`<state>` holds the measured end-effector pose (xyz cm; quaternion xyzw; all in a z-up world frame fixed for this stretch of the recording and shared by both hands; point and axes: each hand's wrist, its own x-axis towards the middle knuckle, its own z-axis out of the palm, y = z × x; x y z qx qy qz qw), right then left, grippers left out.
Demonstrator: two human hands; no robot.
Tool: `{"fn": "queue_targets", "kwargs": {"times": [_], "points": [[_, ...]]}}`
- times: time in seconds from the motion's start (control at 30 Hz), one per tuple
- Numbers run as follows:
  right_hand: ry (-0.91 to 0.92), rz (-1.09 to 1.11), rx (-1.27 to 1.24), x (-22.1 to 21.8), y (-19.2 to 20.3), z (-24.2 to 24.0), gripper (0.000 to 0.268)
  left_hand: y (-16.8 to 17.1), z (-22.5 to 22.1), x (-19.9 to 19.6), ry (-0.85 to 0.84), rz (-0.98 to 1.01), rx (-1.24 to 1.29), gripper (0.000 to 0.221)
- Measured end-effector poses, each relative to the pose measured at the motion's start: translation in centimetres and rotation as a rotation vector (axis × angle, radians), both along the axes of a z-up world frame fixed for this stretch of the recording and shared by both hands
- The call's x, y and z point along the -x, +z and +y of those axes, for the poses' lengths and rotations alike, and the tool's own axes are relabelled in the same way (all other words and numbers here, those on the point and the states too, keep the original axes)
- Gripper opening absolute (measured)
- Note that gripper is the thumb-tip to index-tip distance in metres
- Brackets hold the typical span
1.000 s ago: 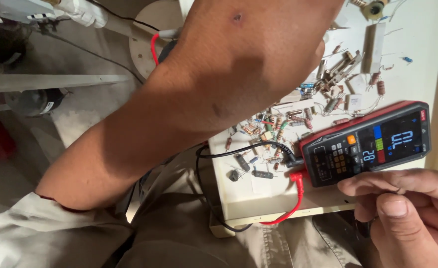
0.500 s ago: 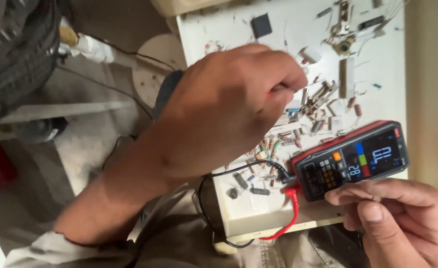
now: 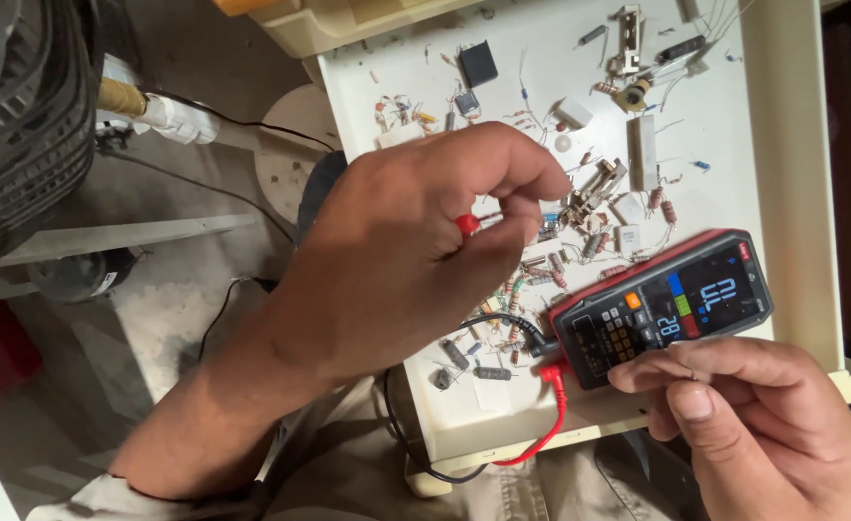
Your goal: Testing various electronic components like resistors using a digital multimeter and sorting them in a tray.
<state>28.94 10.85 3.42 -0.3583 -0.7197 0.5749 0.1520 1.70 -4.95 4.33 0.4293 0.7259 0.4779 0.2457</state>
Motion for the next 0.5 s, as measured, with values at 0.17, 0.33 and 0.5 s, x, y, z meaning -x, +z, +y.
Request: {"fn": "queue_targets", "kwargs": {"times": [0.17, 0.33, 0.5], "points": [[0.112, -0.03, -0.105, 2.4, 2.3, -1.0, 0.021, 0.9, 0.2, -1.6, -0.08, -0.008, 0.044, 0.031], [0.243, -0.096, -0.121, 3.8, 3.4, -0.8, 0.024, 1.6, 0.5, -3.3, -0.096, -0.087, 0.135, 0.024], [0.299, -0.12, -0.147, 3.9, 3.3, -0.8, 0.023, 2.0, 0.1, -4.5, -0.105, -0.13, 0.151, 0.028]]}}
